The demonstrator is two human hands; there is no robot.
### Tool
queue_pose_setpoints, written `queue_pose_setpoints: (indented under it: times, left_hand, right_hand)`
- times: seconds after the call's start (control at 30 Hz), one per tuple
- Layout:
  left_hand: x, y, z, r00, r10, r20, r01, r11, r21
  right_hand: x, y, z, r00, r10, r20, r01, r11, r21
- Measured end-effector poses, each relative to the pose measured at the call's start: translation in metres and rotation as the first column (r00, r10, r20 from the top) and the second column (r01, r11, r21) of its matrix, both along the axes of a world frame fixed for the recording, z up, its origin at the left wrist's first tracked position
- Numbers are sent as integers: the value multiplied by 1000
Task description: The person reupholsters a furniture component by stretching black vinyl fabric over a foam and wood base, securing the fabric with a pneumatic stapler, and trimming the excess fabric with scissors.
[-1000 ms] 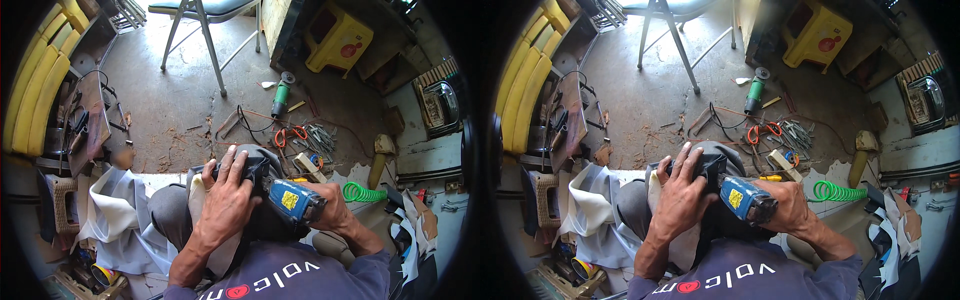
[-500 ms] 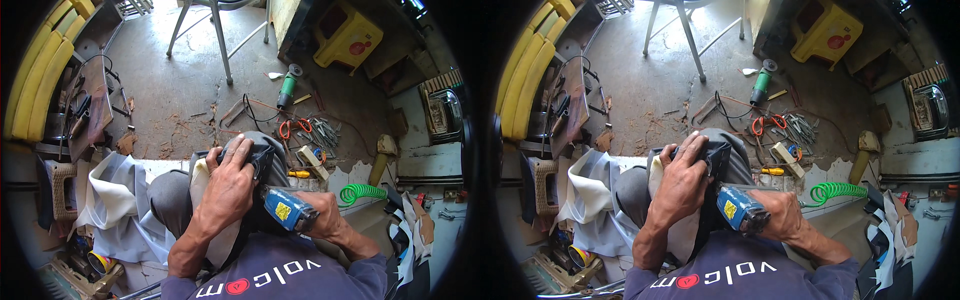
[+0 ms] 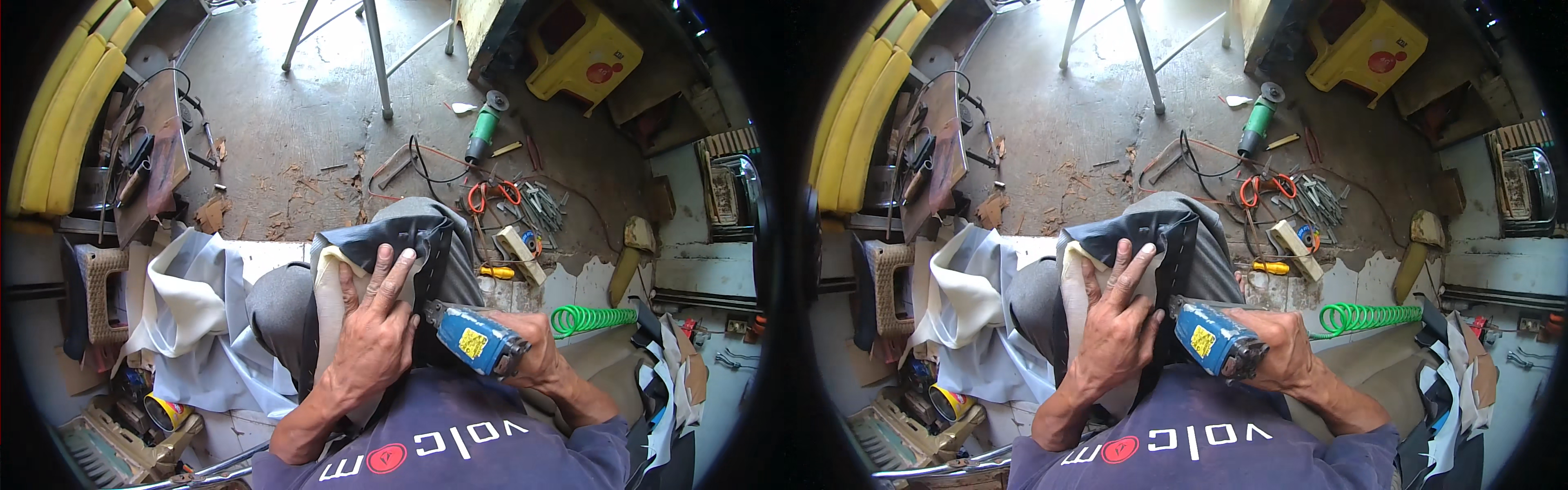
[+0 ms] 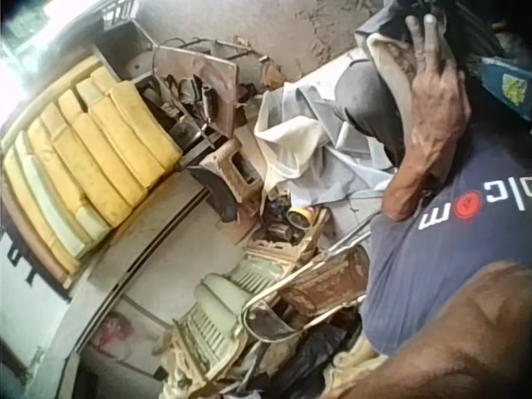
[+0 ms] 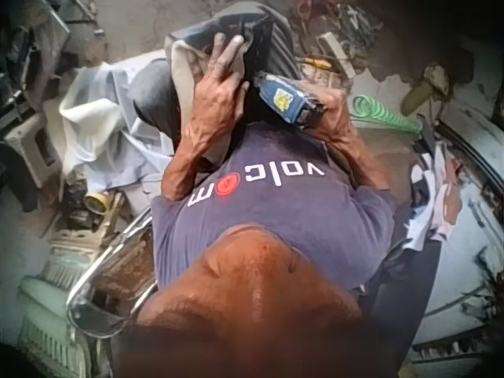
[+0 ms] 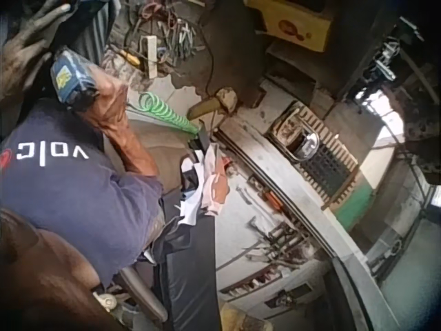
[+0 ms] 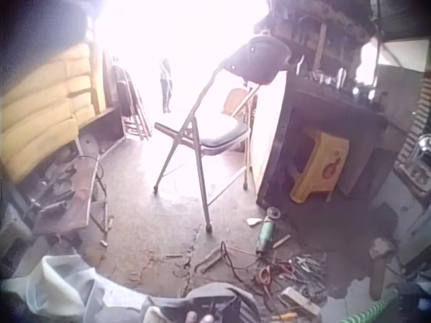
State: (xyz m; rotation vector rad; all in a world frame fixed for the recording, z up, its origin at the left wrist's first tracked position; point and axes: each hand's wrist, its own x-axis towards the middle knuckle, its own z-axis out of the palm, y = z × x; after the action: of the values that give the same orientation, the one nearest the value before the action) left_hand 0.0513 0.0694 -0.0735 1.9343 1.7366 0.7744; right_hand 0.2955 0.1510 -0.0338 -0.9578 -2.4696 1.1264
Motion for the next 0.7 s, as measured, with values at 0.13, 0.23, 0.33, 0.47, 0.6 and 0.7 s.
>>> queue_pose_setpoints:
  times: [0.13, 0.23, 0.33, 0.47, 0.6, 0.7]
  left_hand:
    - [-3, 0, -5, 998, 3, 63, -4, 1000, 23]
    - [-8, 1, -4, 995, -27, 96, 28, 1000, -1]
    - [-9, 2, -4, 996, -55, 69, 56, 998, -4]
    - [-13, 2, -10, 997, -69, 33, 69, 998, 14]
    - [-16, 2, -6, 994, -93, 60, 93, 996, -3]
    - [-17, 2, -9, 994, -93, 60, 92, 996, 4]
  right_hand:
    - [-10, -4, 5, 996, -6, 84, 5, 1000, 17]
    - [-10, -7, 3, 998, -21, 63, 21, 1000, -4]
    - [-7, -19, -3, 998, 1, 55, -3, 1000, 26]
    - [-12, -27, -4, 997, 5, 74, -8, 999, 38]
    - [-14, -32, 2, 991, 68, 120, -70, 997, 13]
    - [-16, -40, -1, 986, 70, 151, -74, 997, 18]
